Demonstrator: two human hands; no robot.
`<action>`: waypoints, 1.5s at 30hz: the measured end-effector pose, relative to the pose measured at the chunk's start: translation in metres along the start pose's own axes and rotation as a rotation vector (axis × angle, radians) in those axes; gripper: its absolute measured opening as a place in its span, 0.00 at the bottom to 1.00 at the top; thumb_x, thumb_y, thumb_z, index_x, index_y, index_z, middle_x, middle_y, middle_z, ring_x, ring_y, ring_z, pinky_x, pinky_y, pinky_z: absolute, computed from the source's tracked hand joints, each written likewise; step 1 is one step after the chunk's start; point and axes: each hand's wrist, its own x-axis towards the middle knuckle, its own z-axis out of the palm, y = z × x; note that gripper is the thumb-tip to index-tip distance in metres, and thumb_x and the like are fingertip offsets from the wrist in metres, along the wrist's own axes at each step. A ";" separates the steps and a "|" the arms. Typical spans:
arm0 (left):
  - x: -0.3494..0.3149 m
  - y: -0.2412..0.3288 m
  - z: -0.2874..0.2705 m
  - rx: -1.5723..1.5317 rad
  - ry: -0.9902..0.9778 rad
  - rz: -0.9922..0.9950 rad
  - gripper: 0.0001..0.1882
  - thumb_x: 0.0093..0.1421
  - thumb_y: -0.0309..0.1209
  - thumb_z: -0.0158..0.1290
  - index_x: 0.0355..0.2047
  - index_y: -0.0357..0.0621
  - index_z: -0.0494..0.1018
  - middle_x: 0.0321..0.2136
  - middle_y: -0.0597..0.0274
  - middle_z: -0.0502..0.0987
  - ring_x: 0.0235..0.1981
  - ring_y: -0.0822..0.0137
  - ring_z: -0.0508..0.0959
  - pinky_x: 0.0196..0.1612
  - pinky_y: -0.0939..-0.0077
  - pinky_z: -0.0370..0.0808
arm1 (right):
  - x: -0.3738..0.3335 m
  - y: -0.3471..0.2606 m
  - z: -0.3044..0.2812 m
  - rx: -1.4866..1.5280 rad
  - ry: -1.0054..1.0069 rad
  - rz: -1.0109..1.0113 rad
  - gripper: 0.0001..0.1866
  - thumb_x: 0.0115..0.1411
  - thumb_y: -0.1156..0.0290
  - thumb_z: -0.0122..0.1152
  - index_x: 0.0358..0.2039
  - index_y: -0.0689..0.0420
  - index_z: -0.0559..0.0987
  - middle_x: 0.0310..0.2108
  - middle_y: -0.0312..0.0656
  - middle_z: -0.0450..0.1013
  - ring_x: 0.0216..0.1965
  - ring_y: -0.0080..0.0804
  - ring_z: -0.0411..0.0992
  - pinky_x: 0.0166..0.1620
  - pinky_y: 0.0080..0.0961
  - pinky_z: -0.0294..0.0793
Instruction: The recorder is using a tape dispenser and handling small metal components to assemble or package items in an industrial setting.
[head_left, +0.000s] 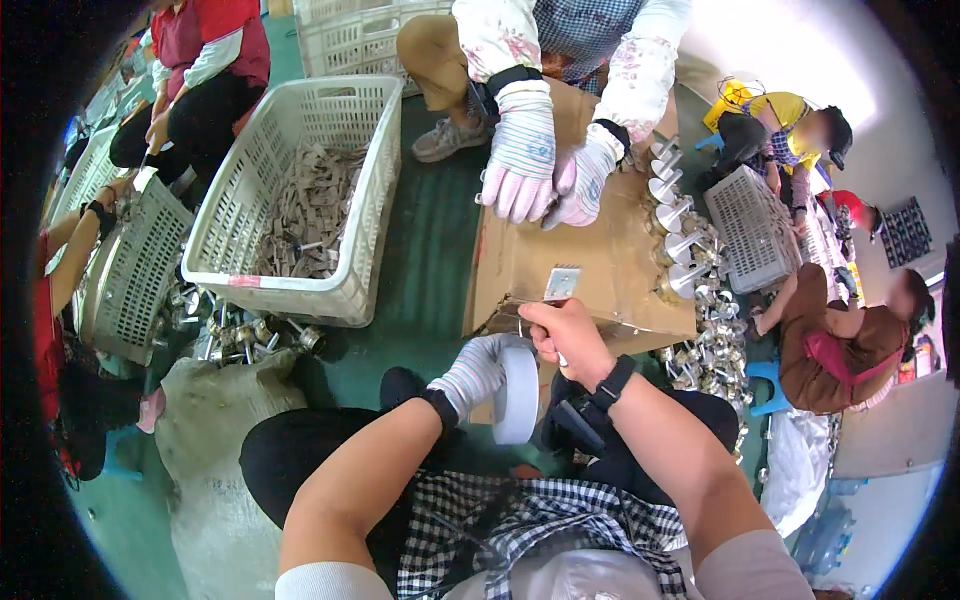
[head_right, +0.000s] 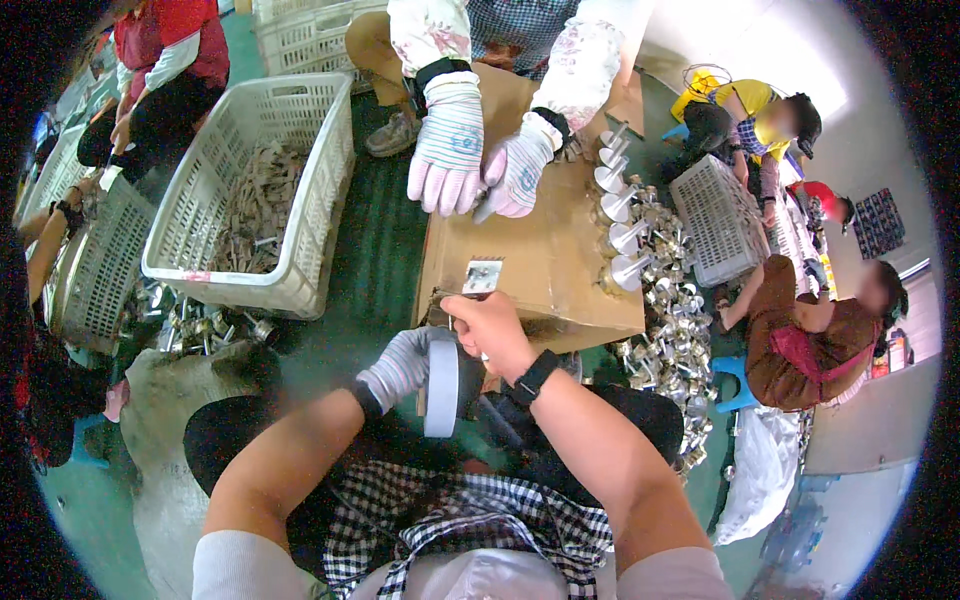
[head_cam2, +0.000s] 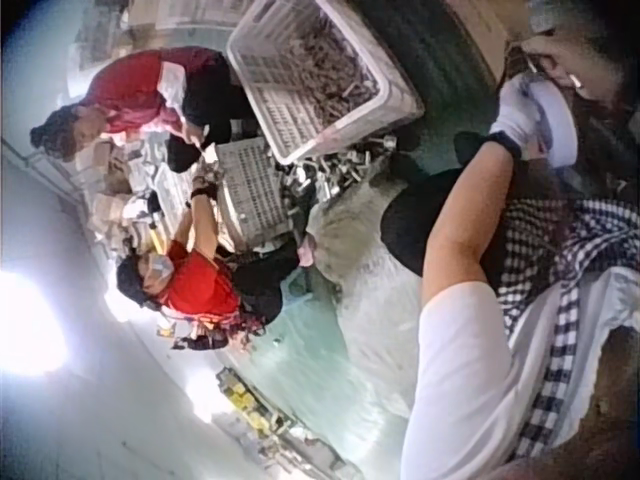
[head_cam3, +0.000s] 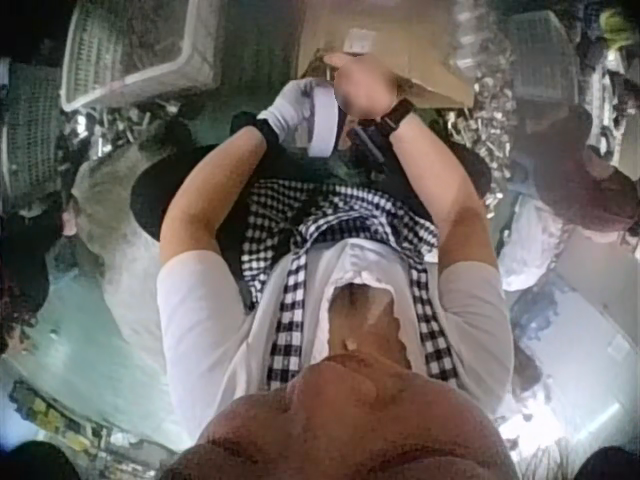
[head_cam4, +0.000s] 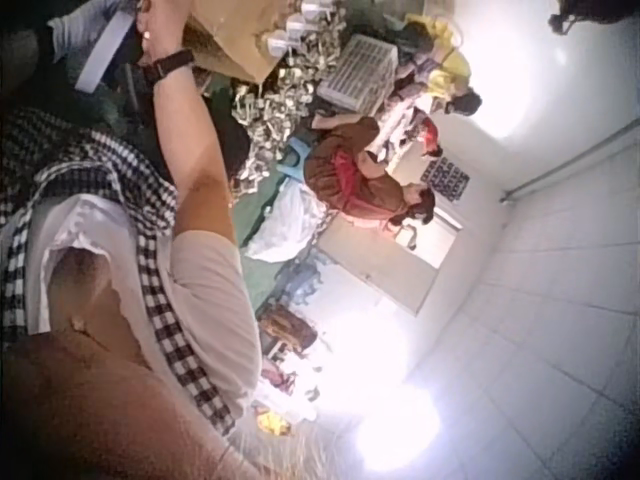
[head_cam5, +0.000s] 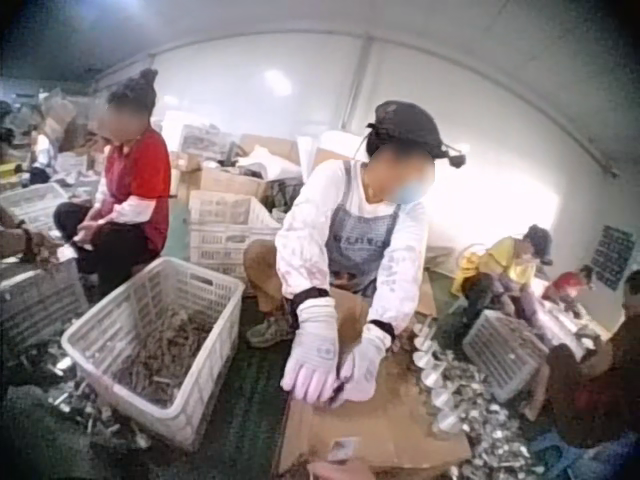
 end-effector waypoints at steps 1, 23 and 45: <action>0.002 -0.003 0.000 0.008 0.004 0.024 0.20 0.50 0.10 0.47 0.43 0.38 0.73 0.37 0.61 0.78 0.37 0.72 0.76 0.42 0.76 0.74 | 0.000 0.000 0.002 -0.027 0.007 -0.021 0.12 0.54 0.69 0.58 0.18 0.56 0.67 0.12 0.31 0.61 0.09 0.16 0.55 0.11 0.17 0.51; -0.028 -0.048 0.004 0.938 -0.170 -0.083 0.17 0.43 0.24 0.57 0.38 0.41 0.75 0.37 0.55 0.78 0.40 0.57 0.78 0.42 0.69 0.74 | -0.003 0.043 -0.029 -0.055 -0.054 0.115 0.12 0.54 0.71 0.58 0.17 0.54 0.67 0.11 0.28 0.57 0.10 0.13 0.53 0.13 0.15 0.47; -0.013 0.139 0.026 0.111 0.012 0.255 0.10 0.56 0.22 0.50 0.39 0.34 0.73 0.38 0.53 0.77 0.38 0.66 0.78 0.42 0.68 0.78 | -0.080 -0.058 -0.115 -0.270 -0.074 -0.206 0.14 0.47 0.66 0.69 0.30 0.56 0.72 0.17 0.28 0.64 0.14 0.14 0.61 0.16 0.12 0.59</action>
